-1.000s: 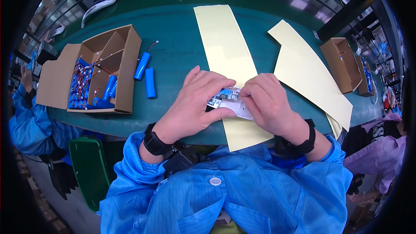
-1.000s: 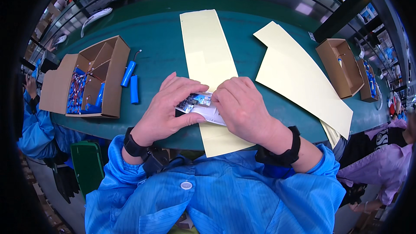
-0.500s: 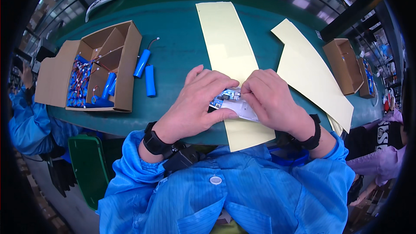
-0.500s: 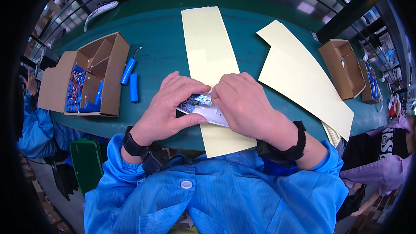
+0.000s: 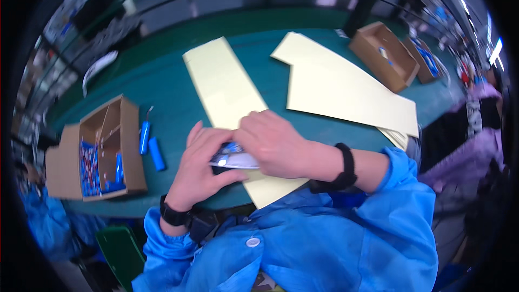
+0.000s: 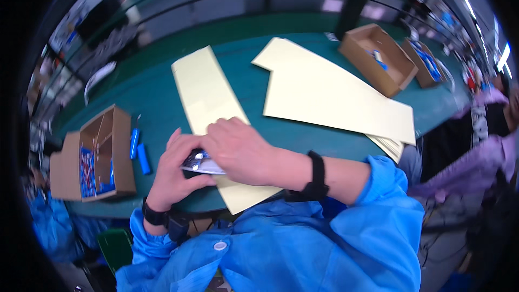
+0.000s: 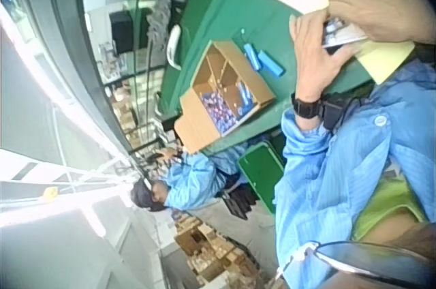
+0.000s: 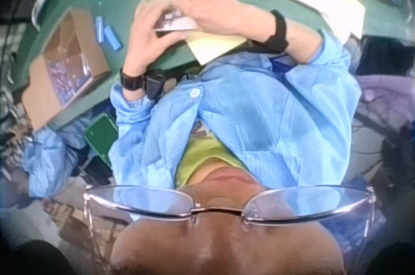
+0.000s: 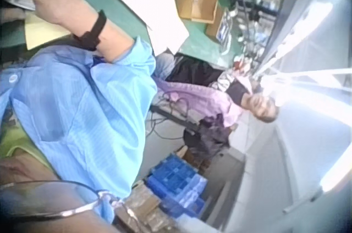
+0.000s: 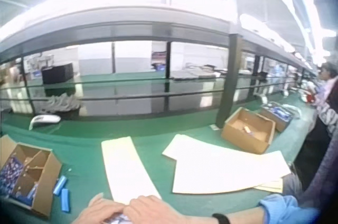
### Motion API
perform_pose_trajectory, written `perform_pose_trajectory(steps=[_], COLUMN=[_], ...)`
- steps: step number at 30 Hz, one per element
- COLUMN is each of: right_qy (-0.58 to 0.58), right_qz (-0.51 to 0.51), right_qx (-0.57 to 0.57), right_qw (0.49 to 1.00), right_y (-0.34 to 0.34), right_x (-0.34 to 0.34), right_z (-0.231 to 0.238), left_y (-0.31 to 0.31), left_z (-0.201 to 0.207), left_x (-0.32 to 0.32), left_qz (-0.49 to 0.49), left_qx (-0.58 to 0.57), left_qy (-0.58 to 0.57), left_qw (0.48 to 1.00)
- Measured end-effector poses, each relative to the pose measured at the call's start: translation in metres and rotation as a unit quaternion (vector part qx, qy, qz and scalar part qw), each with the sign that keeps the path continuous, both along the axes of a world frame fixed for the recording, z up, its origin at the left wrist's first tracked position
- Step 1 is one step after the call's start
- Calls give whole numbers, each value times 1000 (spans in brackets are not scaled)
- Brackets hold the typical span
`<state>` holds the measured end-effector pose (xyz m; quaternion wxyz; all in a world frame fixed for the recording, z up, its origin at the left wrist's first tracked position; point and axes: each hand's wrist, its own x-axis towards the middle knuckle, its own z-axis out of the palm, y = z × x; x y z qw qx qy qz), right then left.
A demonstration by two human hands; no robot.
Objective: Wrapping blue batteries with yellow tape and assembling electronic components into a white plastic housing.
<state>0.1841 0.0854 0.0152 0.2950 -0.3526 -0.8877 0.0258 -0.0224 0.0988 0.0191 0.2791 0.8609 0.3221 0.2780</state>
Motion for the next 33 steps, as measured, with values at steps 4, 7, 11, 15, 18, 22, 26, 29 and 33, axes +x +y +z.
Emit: perform_pose_trajectory(steps=[4,7,11,15,18,22,26,29,33], right_qy=[46,42,96,90,103,238,401,436,374], right_qz=[-21,29,12,-103,-130,-243,-302,-313,-324], right_qx=[-5,-87,-63,-1,0,-58,-124,-126,-116], right_qw=[999,995,993,991,986,939,856,834,861], right_y=[-12,-42,-67,-78,-80,-64,-35,-33,-50], right_x=[20,40,55,69,100,160,220,232,234], right_z=[11,32,48,51,54,46,13,4,8], left_y=[-6,-16,-18,-16,-20,-3,-17,-32,-40], left_z=[1,35,60,74,77,56,43,24,-6], left_x=[-6,-7,26,63,94,108,129,170,196], left_qz=[16,21,-57,-106,-73,-21,-77,-137,-181], left_qx=[38,62,92,164,203,195,98,87,108], left_qy=[7,0,7,27,28,-41,-22,81,198], left_qw=[999,998,994,980,976,980,992,983,957])
